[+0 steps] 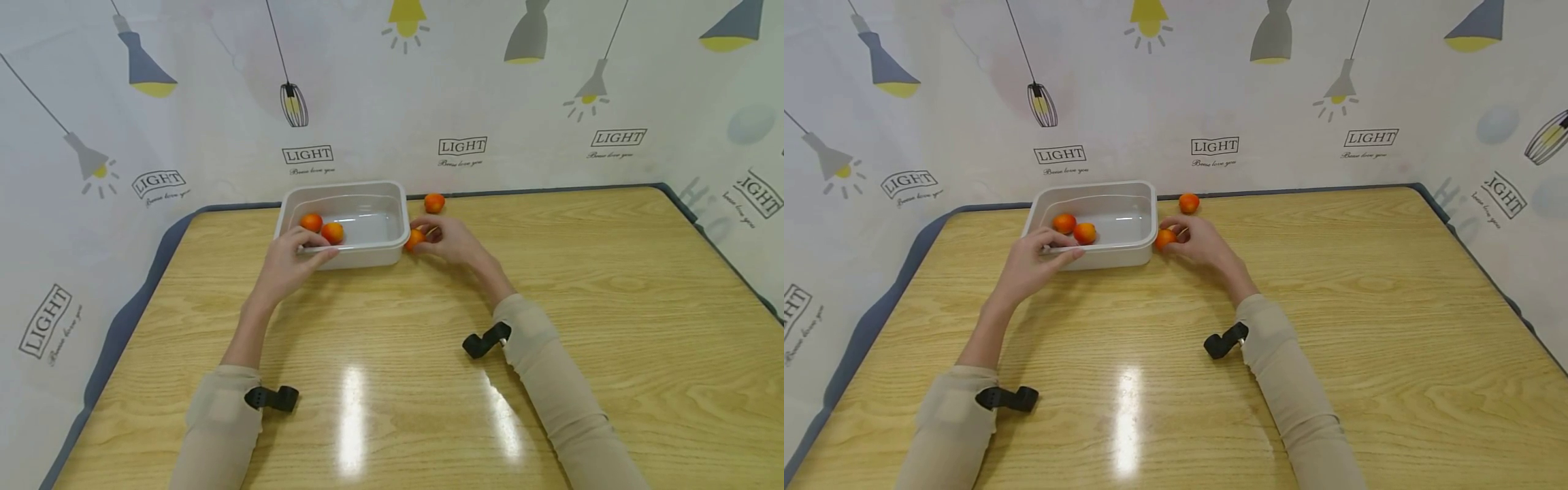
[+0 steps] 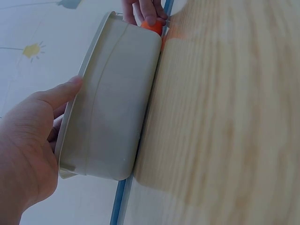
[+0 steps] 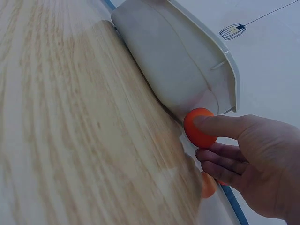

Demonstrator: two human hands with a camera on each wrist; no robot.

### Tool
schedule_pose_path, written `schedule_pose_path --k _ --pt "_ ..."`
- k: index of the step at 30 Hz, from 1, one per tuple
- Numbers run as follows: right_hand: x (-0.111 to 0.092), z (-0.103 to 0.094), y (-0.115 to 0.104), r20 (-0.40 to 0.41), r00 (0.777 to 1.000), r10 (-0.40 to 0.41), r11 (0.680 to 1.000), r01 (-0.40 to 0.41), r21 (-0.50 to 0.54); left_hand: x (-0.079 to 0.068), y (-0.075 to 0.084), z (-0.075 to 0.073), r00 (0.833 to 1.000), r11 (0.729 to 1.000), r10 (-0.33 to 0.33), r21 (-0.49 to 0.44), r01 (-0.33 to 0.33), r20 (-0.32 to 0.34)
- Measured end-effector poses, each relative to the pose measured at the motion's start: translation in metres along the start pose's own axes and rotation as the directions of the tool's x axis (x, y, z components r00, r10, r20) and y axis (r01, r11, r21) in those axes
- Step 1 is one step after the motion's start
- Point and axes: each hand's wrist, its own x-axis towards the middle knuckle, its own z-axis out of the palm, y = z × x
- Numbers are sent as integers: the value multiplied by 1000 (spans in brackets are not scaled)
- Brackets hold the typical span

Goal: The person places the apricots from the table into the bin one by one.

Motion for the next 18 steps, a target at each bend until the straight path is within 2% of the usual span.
schedule_pose_path --k 10,18 --pt "-1 -8 -3 -70 997 -34 999 36 18 0 0 0 1000 1000 0 -4 0 0" --pt "-3 -16 -9 -150 986 -75 995 84 48 0 0 0 1000 1000 11 -6 -11 -6"
